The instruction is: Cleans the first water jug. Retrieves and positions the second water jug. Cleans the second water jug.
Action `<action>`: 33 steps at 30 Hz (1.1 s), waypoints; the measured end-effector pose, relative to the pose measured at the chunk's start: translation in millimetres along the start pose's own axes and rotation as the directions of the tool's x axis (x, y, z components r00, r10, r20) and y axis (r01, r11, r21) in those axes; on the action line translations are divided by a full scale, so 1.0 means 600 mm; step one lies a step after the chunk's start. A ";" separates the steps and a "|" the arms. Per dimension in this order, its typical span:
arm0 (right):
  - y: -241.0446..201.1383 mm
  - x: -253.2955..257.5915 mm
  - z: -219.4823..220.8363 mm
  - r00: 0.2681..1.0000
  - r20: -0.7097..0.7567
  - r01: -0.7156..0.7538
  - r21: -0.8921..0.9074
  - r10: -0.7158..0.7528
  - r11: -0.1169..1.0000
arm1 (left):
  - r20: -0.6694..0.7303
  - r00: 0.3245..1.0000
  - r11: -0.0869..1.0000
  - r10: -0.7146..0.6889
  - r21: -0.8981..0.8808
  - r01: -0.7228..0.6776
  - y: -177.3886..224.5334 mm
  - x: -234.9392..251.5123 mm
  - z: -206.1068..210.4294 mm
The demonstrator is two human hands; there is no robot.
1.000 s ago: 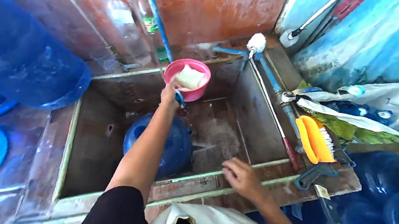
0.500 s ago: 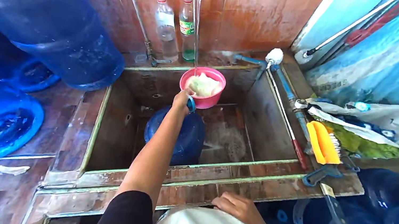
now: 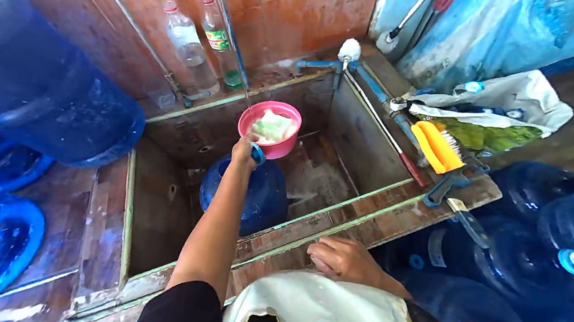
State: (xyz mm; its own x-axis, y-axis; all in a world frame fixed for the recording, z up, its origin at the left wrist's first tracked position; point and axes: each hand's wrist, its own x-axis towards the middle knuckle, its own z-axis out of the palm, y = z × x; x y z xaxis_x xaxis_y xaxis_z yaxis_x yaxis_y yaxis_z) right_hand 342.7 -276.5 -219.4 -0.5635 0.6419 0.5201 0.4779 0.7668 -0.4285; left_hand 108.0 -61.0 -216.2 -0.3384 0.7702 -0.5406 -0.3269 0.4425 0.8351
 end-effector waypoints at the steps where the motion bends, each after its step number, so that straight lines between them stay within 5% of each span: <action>1: 0.001 0.002 0.001 1.000 0.000 -0.011 -0.005 0.011 1.000 | -0.005 1.000 1.000 -0.005 0.004 0.005 -0.001 0.000 0.001; 7: 0.017 0.014 -0.001 0.982 0.125 -0.158 0.136 0.141 0.978 | -0.028 0.998 0.999 -0.048 0.008 0.049 -0.018 0.014 0.002; 10: 0.085 0.005 -0.010 0.825 0.302 -0.543 0.193 0.477 0.817 | -0.025 0.999 0.999 -0.039 -0.040 0.038 -0.027 0.020 0.005; 15: 0.203 -0.022 0.007 0.611 0.057 -0.791 0.030 0.789 0.611 | -0.030 0.999 0.999 -0.038 -0.035 0.037 -0.028 0.014 0.005; 20: 0.218 -0.036 0.032 0.673 -0.074 -0.739 -0.045 0.736 0.672 | -0.030 0.998 0.999 -0.051 -0.015 0.051 -0.029 0.014 0.002; 33: 0.219 -0.042 0.030 0.683 -0.105 -0.727 -0.010 0.723 0.686 | -0.030 0.997 0.997 -0.069 -0.033 0.068 -0.028 0.010 0.000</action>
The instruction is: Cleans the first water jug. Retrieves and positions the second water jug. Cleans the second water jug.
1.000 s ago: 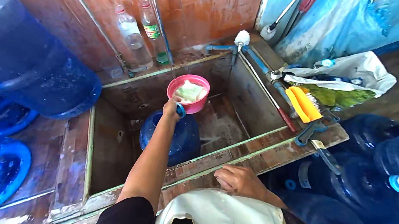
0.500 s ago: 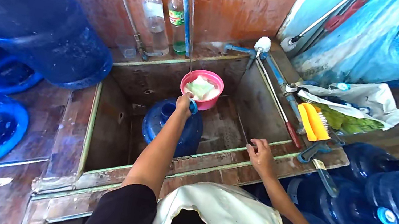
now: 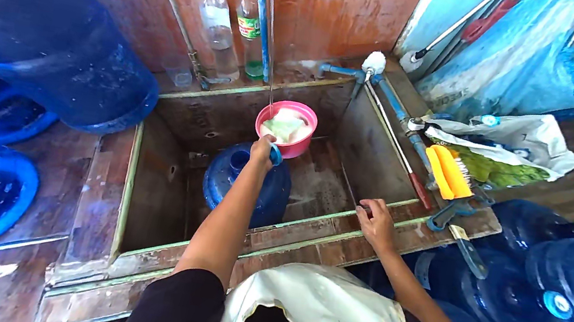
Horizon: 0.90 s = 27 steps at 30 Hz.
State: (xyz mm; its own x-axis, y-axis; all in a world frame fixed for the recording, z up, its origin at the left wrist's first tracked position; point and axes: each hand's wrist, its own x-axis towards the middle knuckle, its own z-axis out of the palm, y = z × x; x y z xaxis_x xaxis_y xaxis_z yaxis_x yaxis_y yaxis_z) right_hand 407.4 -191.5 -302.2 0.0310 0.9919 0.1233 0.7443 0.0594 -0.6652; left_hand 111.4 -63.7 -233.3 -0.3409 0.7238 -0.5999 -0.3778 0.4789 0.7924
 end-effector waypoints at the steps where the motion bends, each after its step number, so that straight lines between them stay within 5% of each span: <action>1: -0.001 0.000 -0.001 1.000 -0.002 -0.001 0.000 0.001 1.000 | 0.000 1.000 1.000 -0.002 -0.002 0.002 0.000 0.000 0.000; 27: 0.003 -0.008 0.009 0.994 -0.068 0.081 -0.073 -0.086 0.994 | 0.056 0.998 0.998 0.009 -0.063 -0.006 -0.012 -0.008 -0.003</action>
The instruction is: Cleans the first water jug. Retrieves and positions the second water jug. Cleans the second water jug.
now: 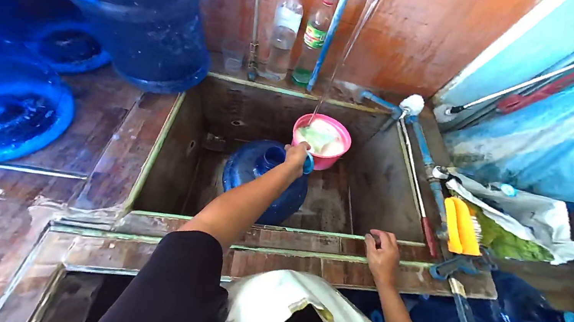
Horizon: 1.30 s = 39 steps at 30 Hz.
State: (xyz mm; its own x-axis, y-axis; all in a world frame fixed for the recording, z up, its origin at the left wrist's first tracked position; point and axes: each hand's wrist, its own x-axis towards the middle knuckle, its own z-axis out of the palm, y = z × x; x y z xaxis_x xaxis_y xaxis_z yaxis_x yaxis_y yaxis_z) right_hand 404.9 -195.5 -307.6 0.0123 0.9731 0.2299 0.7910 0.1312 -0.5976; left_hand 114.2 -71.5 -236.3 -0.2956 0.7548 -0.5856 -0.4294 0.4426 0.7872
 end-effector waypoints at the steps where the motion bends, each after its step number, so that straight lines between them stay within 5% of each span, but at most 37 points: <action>1: 0.000 0.000 0.000 1.000 -0.005 -0.001 0.001 0.001 1.000 | 0.002 1.000 1.000 -0.004 0.004 0.004 0.000 -0.001 0.000; 14: -0.022 -0.005 0.002 0.996 -0.061 -0.065 0.068 0.070 0.996 | -0.003 1.000 1.000 -0.013 0.020 0.013 0.001 0.003 0.000; 18: -0.129 -0.069 0.025 0.991 -0.065 0.133 0.242 -0.120 0.961 | -0.027 1.000 1.000 -0.004 0.018 0.004 0.002 0.006 0.002; 22: -0.167 -0.115 0.008 0.896 -0.012 0.430 0.263 -0.443 0.864 | -0.037 0.999 1.000 0.010 0.013 -0.009 0.000 0.004 0.001; 26: -0.165 -0.113 -0.057 0.911 -0.043 0.408 0.233 -0.410 0.883 | -0.048 0.999 1.000 0.003 -0.016 -0.004 0.000 0.005 0.008; 35: -0.140 -0.080 -0.073 0.880 -0.048 0.468 0.262 -0.473 0.844 | -0.108 0.993 0.997 0.048 -0.047 -0.054 -0.010 -0.004 0.018; 39: -0.095 -0.043 -0.075 0.946 0.019 0.304 0.291 -0.323 0.907 | -0.120 0.991 0.997 0.060 -0.041 -0.065 -0.016 -0.002 0.017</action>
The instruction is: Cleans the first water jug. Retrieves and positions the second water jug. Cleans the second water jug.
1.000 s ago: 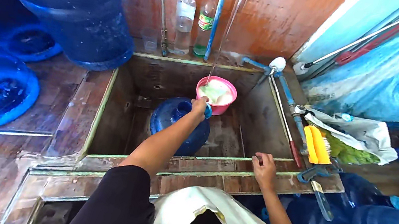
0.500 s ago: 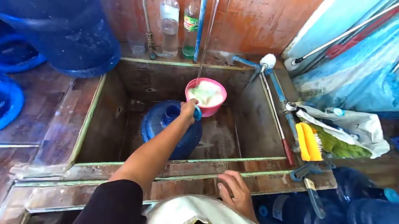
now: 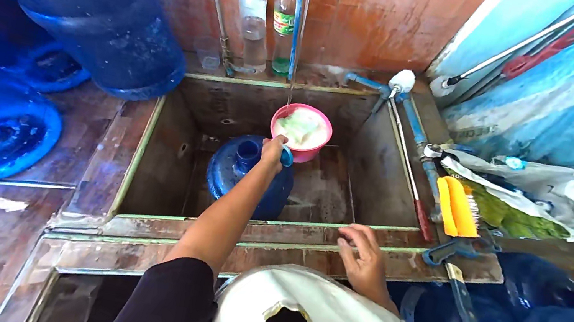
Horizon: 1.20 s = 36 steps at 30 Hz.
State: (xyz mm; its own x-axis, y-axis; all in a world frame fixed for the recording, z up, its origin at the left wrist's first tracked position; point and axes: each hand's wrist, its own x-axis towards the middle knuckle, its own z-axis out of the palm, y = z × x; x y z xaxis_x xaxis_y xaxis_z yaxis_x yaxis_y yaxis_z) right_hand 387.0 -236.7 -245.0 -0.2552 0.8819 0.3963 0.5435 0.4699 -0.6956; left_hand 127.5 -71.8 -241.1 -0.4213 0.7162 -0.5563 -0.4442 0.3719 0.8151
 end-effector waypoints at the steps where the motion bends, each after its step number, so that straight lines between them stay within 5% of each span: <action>1: 0.023 0.004 -0.009 0.999 -0.015 -0.050 -0.013 0.050 0.999 | -0.001 1.000 1.000 0.002 0.001 -0.002 -0.001 0.000 -0.001; 10: 0.160 -0.014 -0.041 0.948 -0.147 -0.286 -0.002 0.283 0.958 | 0.013 1.000 1.000 -0.002 -0.012 0.002 0.002 0.003 -0.011; 19: 0.179 -0.026 -0.006 0.969 -0.195 -0.159 -0.032 0.150 0.987 | -0.062 0.998 0.998 0.006 -0.058 -0.010 0.015 0.034 0.022; 36: 0.182 -0.028 -0.001 0.961 -0.215 -0.205 -0.124 0.176 0.971 | -0.112 0.993 0.998 -0.032 -0.061 0.025 -0.008 0.086 0.057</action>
State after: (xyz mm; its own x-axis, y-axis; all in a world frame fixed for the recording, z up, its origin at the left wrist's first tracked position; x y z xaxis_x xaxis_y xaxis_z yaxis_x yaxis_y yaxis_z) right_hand 451.1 -200.0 -327.2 0.0225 0.9216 0.3876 0.6790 0.2705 -0.6825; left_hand 134.8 -16.5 -268.4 -0.4932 0.6331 -0.5966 -0.5022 0.3527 0.7895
